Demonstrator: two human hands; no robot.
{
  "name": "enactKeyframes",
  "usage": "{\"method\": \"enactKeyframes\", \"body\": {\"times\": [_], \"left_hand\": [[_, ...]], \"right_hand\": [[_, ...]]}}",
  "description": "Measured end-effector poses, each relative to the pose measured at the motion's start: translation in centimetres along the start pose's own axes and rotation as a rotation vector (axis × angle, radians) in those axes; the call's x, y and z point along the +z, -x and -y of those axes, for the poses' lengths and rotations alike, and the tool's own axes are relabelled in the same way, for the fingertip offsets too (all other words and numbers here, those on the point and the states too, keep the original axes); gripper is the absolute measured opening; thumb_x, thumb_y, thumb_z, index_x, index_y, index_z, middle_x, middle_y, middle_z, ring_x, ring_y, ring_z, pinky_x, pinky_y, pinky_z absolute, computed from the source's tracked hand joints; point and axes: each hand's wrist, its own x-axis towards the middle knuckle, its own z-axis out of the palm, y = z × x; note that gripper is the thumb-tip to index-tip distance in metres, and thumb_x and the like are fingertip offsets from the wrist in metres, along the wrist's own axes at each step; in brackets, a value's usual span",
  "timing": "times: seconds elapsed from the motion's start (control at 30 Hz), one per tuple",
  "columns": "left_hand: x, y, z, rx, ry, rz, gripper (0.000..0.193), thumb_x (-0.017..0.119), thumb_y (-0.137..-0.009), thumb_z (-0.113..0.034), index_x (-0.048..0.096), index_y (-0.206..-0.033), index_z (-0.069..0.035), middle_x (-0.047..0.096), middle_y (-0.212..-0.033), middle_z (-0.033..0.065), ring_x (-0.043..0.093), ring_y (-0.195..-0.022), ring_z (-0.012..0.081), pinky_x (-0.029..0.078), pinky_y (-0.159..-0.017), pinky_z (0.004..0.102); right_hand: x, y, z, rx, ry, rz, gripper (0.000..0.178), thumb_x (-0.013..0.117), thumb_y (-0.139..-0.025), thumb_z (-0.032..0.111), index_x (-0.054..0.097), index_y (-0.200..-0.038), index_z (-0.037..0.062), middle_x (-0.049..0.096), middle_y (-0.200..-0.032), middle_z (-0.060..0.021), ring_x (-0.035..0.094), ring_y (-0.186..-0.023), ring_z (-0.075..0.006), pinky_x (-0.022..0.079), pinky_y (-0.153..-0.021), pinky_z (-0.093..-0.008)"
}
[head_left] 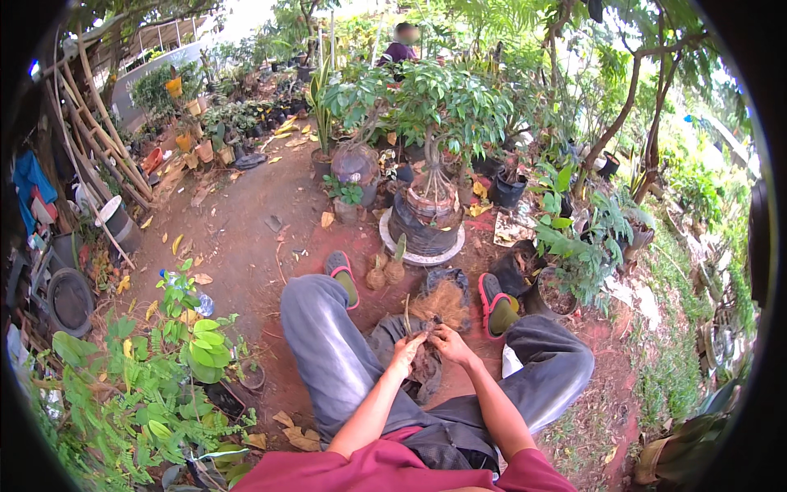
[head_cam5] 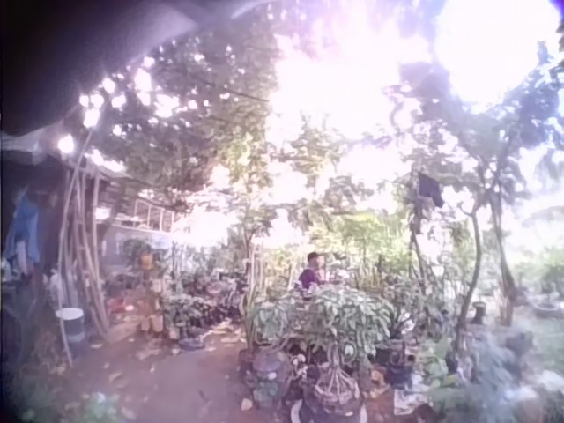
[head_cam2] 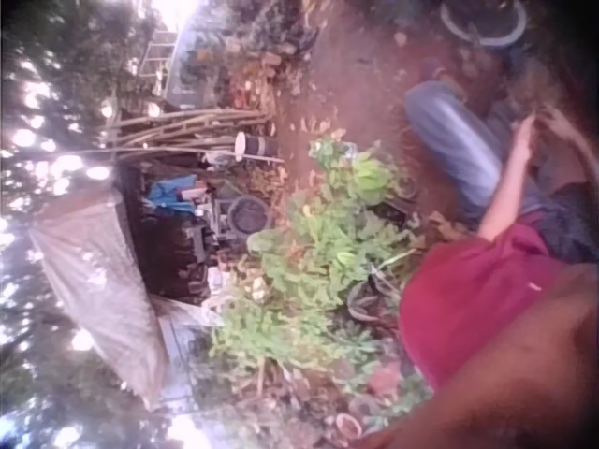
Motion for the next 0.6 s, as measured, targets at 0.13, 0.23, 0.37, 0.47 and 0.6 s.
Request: {"method": "enactKeyframes", "body": {"times": [0.13, 0.23, 0.37, 0.47, 0.6], "left_hand": [[-0.2, -0.7, 0.7, 0.011, 0.047, -0.008, 0.019, 0.072, -0.084, -0.015, 0.069, -0.102, -0.007, 0.066, -0.080, -0.0026, 0.057, -0.060, 0.0063, 0.042, -0.051, 0.0217], [-0.6, -1.1, 0.9, 0.008, -0.073, -0.019, 0.026, 0.072, -0.083, -0.014, 0.065, -0.108, -0.008, 0.068, -0.091, 0.0036, 0.067, -0.074, 0.0152, 0.055, -0.062, 0.0295], [-0.7, -0.8, 0.7, 0.036, -0.050, -0.005, 0.027, 0.073, -0.081, -0.012, 0.064, -0.106, -0.006, 0.068, -0.091, 0.0055, 0.067, -0.074, 0.0166, 0.056, -0.063, 0.0307], [-0.3, -0.4, 0.5, 0.024, -0.007, -0.036, 0.026, 0.074, -0.080, -0.010, 0.065, -0.104, -0.005, 0.069, -0.089, 0.0058, 0.067, -0.072, 0.0161, 0.055, -0.062, 0.0296], [0.1, -0.1, 0.0, 0.006, -0.013, -0.084, 0.024, 0.076, -0.079, -0.008, 0.067, -0.101, -0.004, 0.070, -0.089, 0.0059, 0.066, -0.071, 0.0145, 0.053, -0.062, 0.0263]], "right_hand": [[0.3, 0.0, -0.4, 0.105, 0.019, 0.009, 0.035, 0.053, -0.090, 0.024, 0.067, -0.106, -0.0030, 0.058, -0.116, -0.0207, 0.054, -0.113, -0.0329, 0.042, -0.097, -0.0374], [0.2, 0.3, -0.9, 0.132, 0.103, 0.033, 0.037, 0.053, -0.090, 0.028, 0.067, -0.106, -0.0029, 0.060, -0.113, -0.0217, 0.055, -0.112, -0.0343, 0.043, -0.096, -0.0387], [-0.1, 0.2, -1.1, 0.179, 0.193, 0.093, 0.041, 0.058, -0.087, 0.033, 0.066, -0.107, -0.0020, 0.063, -0.109, -0.0224, 0.059, -0.106, -0.0355, 0.046, -0.093, -0.0396], [-0.3, 0.2, -0.8, 0.273, 0.158, 0.057, 0.044, 0.063, -0.084, 0.034, 0.064, -0.112, 0.0006, 0.064, -0.110, -0.0229, 0.061, -0.104, -0.0351, 0.047, -0.091, -0.0401], [-0.2, 0.6, -0.1, 0.166, -0.032, -0.089, 0.051, 0.070, -0.080, 0.029, 0.059, -0.121, 0.0013, 0.064, -0.111, -0.0213, 0.064, -0.097, -0.0268, 0.050, -0.084, -0.0373]]}}
